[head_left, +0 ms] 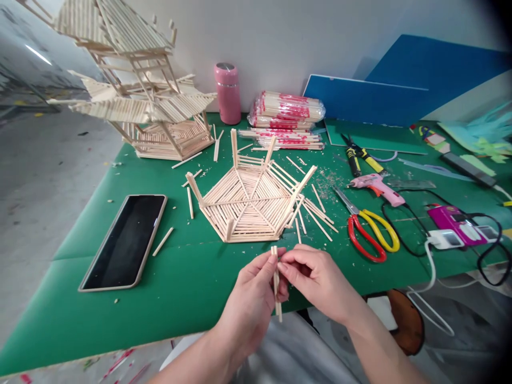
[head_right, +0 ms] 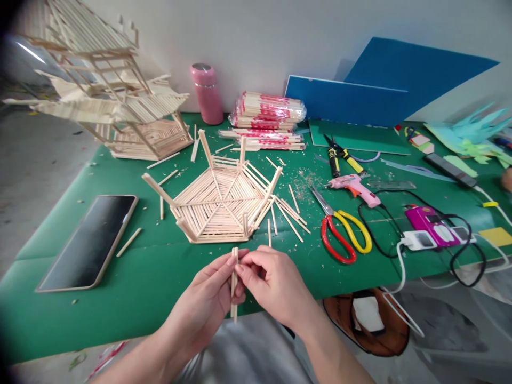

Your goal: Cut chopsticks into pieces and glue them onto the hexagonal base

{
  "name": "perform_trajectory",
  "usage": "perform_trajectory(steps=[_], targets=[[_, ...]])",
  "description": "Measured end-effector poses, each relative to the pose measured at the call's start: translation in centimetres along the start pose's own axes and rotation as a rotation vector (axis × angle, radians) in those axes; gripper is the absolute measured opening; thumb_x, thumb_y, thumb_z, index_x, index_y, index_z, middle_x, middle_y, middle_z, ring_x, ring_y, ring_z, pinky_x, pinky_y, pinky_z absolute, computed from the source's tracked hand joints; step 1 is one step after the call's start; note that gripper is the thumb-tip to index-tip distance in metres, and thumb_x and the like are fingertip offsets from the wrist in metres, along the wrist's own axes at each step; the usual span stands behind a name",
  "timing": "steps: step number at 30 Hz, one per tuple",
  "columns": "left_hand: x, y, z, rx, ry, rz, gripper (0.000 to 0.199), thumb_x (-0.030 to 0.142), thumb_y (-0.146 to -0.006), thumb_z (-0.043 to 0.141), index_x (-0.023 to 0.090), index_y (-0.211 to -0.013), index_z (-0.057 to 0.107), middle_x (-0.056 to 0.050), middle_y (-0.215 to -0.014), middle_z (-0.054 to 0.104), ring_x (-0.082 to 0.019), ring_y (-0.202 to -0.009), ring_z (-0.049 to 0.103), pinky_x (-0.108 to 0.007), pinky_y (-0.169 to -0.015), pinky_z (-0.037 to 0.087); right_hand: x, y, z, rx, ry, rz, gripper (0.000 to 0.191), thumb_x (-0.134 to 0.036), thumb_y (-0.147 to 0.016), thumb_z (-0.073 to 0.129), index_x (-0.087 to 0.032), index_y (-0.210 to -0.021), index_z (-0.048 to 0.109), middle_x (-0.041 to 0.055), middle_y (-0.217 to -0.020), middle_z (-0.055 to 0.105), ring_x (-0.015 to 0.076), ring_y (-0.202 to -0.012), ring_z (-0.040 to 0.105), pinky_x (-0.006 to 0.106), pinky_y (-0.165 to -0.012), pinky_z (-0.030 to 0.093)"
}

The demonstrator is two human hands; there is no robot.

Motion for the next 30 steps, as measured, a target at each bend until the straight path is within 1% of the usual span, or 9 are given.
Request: perform_trajectory(steps=[3, 6, 9, 11, 15, 22, 26, 30], targets=[[0.0, 0.0, 0.0, 0.007, -0.006, -0.018, 0.018, 0.026, -0.075, 0.062, 0.012, -0.086, 0.065, 0.001, -0.055, 0.054, -0.007, -0.048, 0.045, -0.020, -0.047, 0.035, 0.5, 0.1, 0.4, 0.004, -0.080, 0.027, 0.020, -0.023, -0.085, 0.047, -0.019, -0.069, 0.059, -0.0013, -0.070, 0.052, 0.0100, -0.062, 0.053, 0.022, -0.058, 0.042], [-0.1, 0.0, 0.3, -0.005, -0.012, -0.038, 0.020, 0.027, -0.074, 0.063, 0.012, -0.087, 0.065, -0.001, -0.059, 0.057, -0.009, -0.050, 0.048, -0.021, -0.048, 0.036, 1.1, 0.1, 0.6, 0.002, -0.167, 0.065, 0.019, -0.025, -0.085, 0.047, -0.019, -0.070, 0.057, -0.0011, -0.072, 0.051, 0.0101, -0.061, 0.053, 0.022, -0.057, 0.043], [-0.2, 0.0, 0.5, -0.021, -0.007, -0.060, 0.019, 0.026, -0.075, 0.062, 0.012, -0.087, 0.065, -0.003, -0.063, 0.060, -0.010, -0.052, 0.051, -0.022, -0.050, 0.039, 1.5, 0.0, 0.9, -0.023, -0.259, 0.097, 0.019, -0.027, -0.085, 0.047, -0.018, -0.070, 0.054, -0.0025, -0.068, 0.048, 0.0088, -0.055, 0.052, 0.021, -0.051, 0.042], [-0.3, 0.0, 0.4, -0.022, -0.002, -0.072, 0.019, 0.025, -0.076, 0.060, 0.012, -0.089, 0.065, -0.003, -0.066, 0.061, -0.010, -0.053, 0.053, -0.022, -0.052, 0.040, 1.5, -0.1, 0.9, -0.026, -0.265, 0.098, 0.019, -0.027, -0.085, 0.047, -0.018, -0.069, 0.052, -0.0033, -0.066, 0.047, 0.0085, -0.053, 0.049, 0.020, -0.049, 0.041], [-0.4, 0.1, 0.2, -0.016, 0.001, -0.089, 0.018, 0.023, -0.078, 0.058, 0.012, -0.091, 0.064, -0.004, -0.068, 0.062, -0.010, -0.053, 0.054, -0.023, -0.053, 0.043, 1.3, -0.2, 0.8, -0.027, -0.246, 0.087, 0.020, -0.025, -0.084, 0.047, -0.017, -0.066, 0.051, -0.0033, -0.065, 0.046, 0.0084, -0.055, 0.046, 0.020, -0.050, 0.040], [-0.5, 0.1, 0.0, 0.010, 0.010, -0.108, 0.017, 0.023, -0.077, 0.060, 0.012, -0.089, 0.065, -0.004, -0.068, 0.063, -0.010, -0.052, 0.055, -0.022, -0.052, 0.044, 1.6, -0.1, 1.2, -0.051, -0.280, 0.103, 0.020, -0.026, -0.085, 0.047, -0.017, -0.067, 0.052, -0.0030, -0.066, 0.047, 0.0081, -0.054, 0.048, 0.019, -0.049, 0.041], [-0.6, 0.2, 0.1, 0.012, 0.011, -0.115, 0.015, 0.023, -0.076, 0.061, 0.013, -0.086, 0.066, -0.002, -0.064, 0.061, -0.010, -0.052, 0.055, -0.023, -0.053, 0.045, 1.8, -0.1, 1.4, -0.069, -0.294, 0.115, 0.019, -0.028, -0.084, 0.047, -0.017, -0.070, 0.053, -0.0026, -0.067, 0.049, 0.0087, -0.055, 0.050, 0.019, -0.049, 0.043], [-0.5, 0.2, 0.0, 0.011, 0.017, -0.104, 0.017, 0.022, -0.076, 0.061, 0.013, -0.090, 0.065, -0.002, -0.066, 0.062, -0.011, -0.052, 0.056, -0.024, -0.053, 0.046, 2.1, -0.1, 1.5, -0.076, -0.292, 0.128, 0.019, -0.028, -0.084, 0.046, -0.017, -0.072, 0.054, -0.0017, -0.067, 0.051, 0.0090, -0.054, 0.050, 0.020, -0.047, 0.043]])
Point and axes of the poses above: each hand's wrist, its own y-axis away from the middle knuckle, its own z-axis out of the palm, x = y × z, the point moved 9 cm from there along -y, towards the middle knuckle
